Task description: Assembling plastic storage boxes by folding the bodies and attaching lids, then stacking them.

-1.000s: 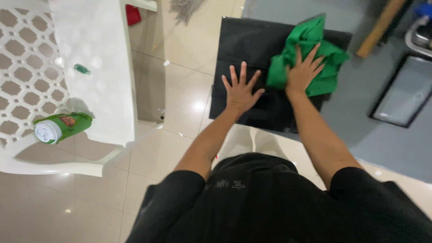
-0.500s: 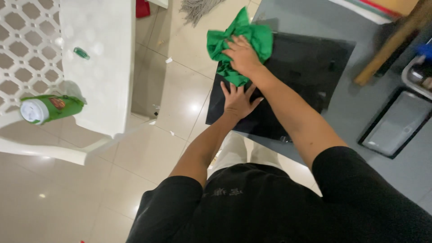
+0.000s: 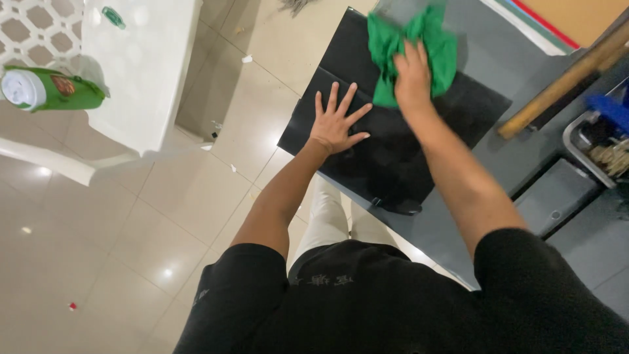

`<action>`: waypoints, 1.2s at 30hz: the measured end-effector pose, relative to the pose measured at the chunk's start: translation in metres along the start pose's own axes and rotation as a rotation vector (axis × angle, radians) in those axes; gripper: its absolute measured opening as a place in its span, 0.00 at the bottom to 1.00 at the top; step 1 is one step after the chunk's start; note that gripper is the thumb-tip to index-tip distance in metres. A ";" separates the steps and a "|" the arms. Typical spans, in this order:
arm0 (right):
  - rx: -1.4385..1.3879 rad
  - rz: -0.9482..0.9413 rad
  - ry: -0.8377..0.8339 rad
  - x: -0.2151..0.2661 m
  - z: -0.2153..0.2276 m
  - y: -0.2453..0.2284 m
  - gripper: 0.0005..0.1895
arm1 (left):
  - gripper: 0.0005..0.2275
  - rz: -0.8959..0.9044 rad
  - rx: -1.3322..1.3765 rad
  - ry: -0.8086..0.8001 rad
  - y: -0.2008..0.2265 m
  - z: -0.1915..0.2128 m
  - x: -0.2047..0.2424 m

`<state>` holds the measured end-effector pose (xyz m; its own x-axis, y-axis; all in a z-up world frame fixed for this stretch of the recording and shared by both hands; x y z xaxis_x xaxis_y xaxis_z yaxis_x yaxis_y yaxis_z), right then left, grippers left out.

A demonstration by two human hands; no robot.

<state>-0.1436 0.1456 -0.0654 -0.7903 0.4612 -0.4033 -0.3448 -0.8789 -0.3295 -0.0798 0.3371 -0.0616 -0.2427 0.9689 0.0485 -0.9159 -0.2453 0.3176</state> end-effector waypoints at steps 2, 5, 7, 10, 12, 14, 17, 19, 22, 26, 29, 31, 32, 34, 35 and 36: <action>-0.044 0.024 -0.010 0.066 0.020 -0.016 0.20 | 0.33 0.016 0.000 -0.018 0.003 0.004 -0.001; -0.104 0.050 -0.116 0.148 0.052 -0.032 0.20 | 0.33 0.006 -0.020 -0.014 -0.001 0.000 -0.002; -0.113 0.062 -0.227 0.174 0.054 -0.031 0.20 | 0.33 -0.013 -0.025 0.013 0.000 -0.003 -0.001; -0.081 0.077 -0.251 0.133 0.028 -0.012 0.21 | 0.33 -0.028 0.022 0.012 0.000 -0.001 -0.008; -0.047 0.049 -0.110 0.074 0.019 -0.007 0.21 | 0.31 -0.041 0.034 0.033 0.004 0.004 -0.001; -0.035 0.019 -0.055 0.001 -0.009 -0.003 0.23 | 0.31 -0.041 0.054 0.044 0.003 0.002 -0.003; -0.026 0.017 0.015 -0.063 -0.050 -0.016 0.24 | 0.30 -0.049 0.070 0.076 0.003 0.004 -0.002; -0.022 0.052 0.037 -0.074 -0.071 -0.035 0.24 | 0.29 -0.059 0.064 0.107 0.003 0.006 -0.001; -0.034 0.332 -0.143 -0.068 -0.080 -0.082 0.19 | 0.29 -0.036 0.102 0.075 0.002 0.002 -0.002; -0.238 0.391 -0.203 -0.045 -0.053 -0.065 0.19 | 0.26 -0.034 0.100 0.143 -0.001 -0.008 -0.003; -0.084 0.027 -0.024 -0.009 -0.027 -0.018 0.22 | 0.22 0.009 0.117 0.286 -0.003 0.003 -0.002; 0.023 -0.240 0.065 0.034 -0.003 -0.011 0.28 | 0.21 0.031 0.153 0.341 -0.004 0.012 0.000; 0.039 -0.361 0.093 0.060 0.006 -0.013 0.26 | 0.19 0.060 0.165 0.337 -0.006 0.013 -0.001; 0.061 -0.496 0.128 0.110 0.009 -0.034 0.23 | 0.18 0.072 0.179 0.326 -0.016 0.001 -0.009; 0.040 -0.435 0.056 0.137 -0.003 -0.058 0.24 | 0.17 0.122 0.292 0.394 -0.029 -0.010 -0.008; 0.018 -0.375 -0.016 0.164 -0.015 -0.083 0.26 | 0.17 0.172 0.405 0.459 -0.041 -0.023 -0.006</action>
<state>-0.2367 0.2962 -0.1165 -0.6153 0.7494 -0.2445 -0.6203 -0.6517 -0.4365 -0.0477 0.3403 -0.0968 -0.5705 0.7818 -0.2517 -0.6798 -0.2776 0.6788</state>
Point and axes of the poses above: each hand's wrist, its own x-axis away from the middle knuckle, its own z-axis out of the back of the hand, y = z × x, the point moved 9 cm from there along -x, towards the middle knuckle, and after that the axes turned 5 degrees about x, right-handed, at the moved point
